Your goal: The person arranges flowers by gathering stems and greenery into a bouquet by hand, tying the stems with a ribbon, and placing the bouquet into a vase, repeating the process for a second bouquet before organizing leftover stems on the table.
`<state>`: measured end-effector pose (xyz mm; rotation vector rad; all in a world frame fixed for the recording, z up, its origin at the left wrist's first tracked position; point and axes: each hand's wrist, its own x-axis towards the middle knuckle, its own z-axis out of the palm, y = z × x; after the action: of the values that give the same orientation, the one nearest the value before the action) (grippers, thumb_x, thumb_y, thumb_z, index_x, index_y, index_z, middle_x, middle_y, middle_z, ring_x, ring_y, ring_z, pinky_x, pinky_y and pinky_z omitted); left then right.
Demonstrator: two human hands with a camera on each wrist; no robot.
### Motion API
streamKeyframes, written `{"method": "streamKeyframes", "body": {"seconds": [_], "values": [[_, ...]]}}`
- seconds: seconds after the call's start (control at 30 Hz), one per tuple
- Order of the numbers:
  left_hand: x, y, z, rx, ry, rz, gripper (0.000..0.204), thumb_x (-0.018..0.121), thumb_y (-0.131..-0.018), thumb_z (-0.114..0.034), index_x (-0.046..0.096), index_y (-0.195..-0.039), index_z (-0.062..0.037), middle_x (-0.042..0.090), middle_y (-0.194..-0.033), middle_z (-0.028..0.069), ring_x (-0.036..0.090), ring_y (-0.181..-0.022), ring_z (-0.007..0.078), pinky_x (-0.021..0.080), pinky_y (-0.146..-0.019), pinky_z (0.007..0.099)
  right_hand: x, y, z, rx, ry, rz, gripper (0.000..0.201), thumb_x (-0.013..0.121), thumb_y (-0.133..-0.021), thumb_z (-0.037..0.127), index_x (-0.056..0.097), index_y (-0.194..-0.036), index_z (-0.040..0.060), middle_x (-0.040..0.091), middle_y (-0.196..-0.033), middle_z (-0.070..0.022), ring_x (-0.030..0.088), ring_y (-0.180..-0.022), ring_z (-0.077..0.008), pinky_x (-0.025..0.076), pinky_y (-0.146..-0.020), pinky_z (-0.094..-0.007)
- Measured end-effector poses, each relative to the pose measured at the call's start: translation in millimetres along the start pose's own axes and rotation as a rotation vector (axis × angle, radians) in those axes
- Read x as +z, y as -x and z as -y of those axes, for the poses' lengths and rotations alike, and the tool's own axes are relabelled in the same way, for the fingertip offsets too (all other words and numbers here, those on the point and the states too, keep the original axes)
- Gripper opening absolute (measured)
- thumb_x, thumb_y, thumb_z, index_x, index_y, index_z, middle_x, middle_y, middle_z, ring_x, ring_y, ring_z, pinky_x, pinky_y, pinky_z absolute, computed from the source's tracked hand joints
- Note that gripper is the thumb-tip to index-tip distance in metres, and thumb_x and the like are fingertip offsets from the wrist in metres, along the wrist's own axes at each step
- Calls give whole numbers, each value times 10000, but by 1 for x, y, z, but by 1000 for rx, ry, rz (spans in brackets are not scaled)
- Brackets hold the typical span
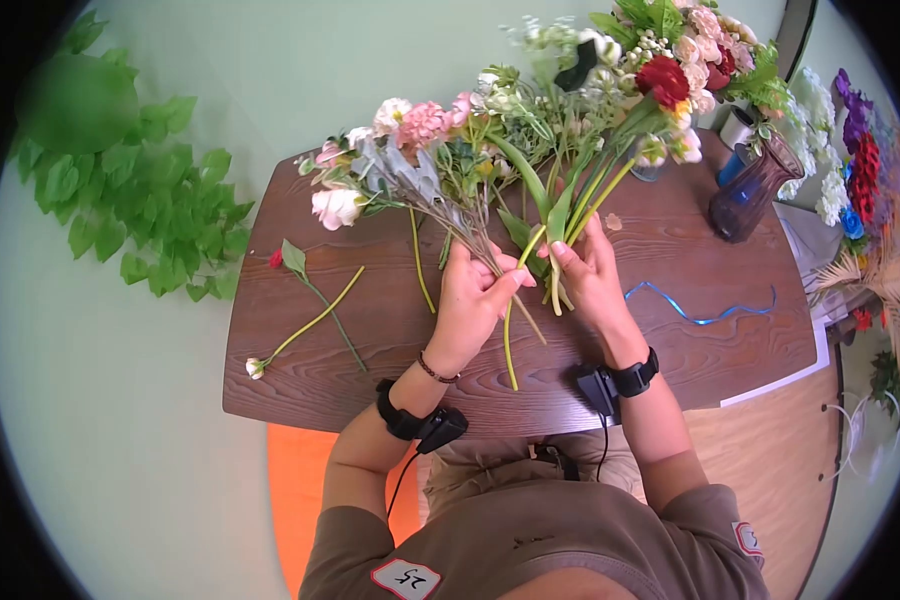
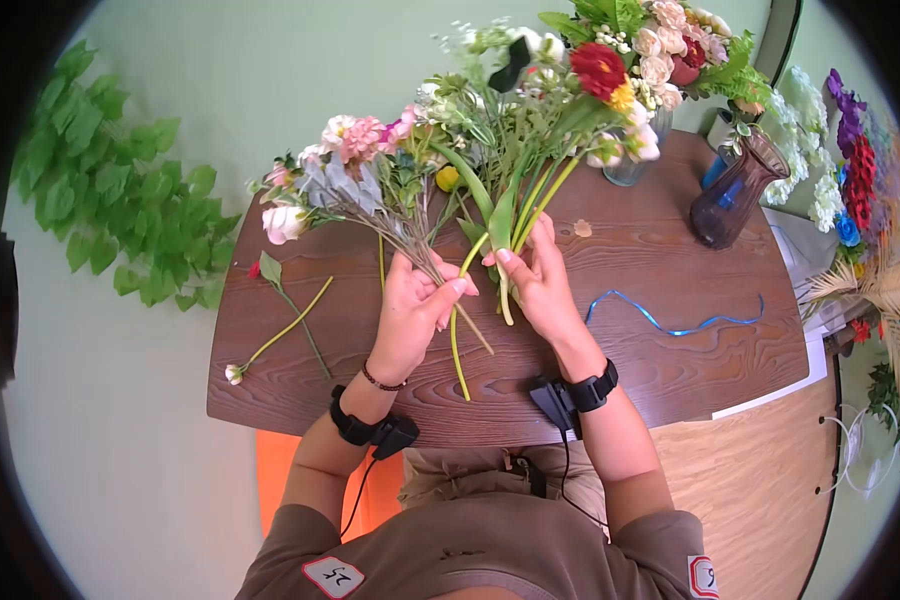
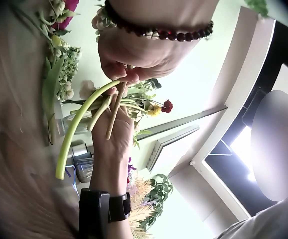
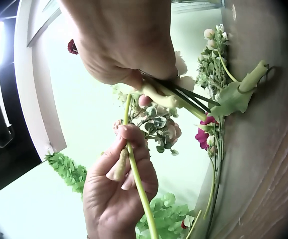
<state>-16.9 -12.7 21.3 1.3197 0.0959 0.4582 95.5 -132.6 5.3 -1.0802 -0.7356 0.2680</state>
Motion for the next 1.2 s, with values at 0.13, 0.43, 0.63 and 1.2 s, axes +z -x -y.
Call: {"method": "streamKeyframes", "body": {"seconds": [0.13, 0.43, 0.63, 1.2], "values": [[-6, -5, -1, 70, 30, -43, 294, 566, -837, 44, 357, -1016, -59, 627, -836, 129, 506, -567, 55, 360, -443, 163, -1, 1, 4, 25, 52, 69, 492, 484, -836, -112, 399, -1308, -3, 325, -1231, -67, 483, -987, -164, 463, -818, -300], [-9, -8, 5, 163, 62, -116, 272, 561, -853, 24, 360, -1012, -67, 612, -822, 108, 470, -558, 36, 329, -434, 164, 0, 2, 3, 32, 40, 118, 515, 460, -816, -146, 390, -1310, -22, 315, -1261, -76, 542, -946, -180, 454, -840, -305], [-17, -11, -3, 149, 202, -203, 231, 558, -861, 14, 393, -990, -85, 595, -829, 110, 418, -516, 34, 322, -427, 171, 12, 8, 7, 49, 120, 176, 524, 450, -819, -145, 370, -1322, -21, 328, -1277, -90, 571, -924, -183, 443, -844, -301], [-103, -28, -28, 464, 169, -465, 216, 546, -875, 0, 386, -994, -83, 605, -848, 149, 402, -511, 64, 320, -455, 200, 8, 7, 5, 167, 102, 144, 451, 463, -848, -96, 415, -1293, -39, 557, -910, -56, 534, -818, -117, 430, -771, -250]]}}
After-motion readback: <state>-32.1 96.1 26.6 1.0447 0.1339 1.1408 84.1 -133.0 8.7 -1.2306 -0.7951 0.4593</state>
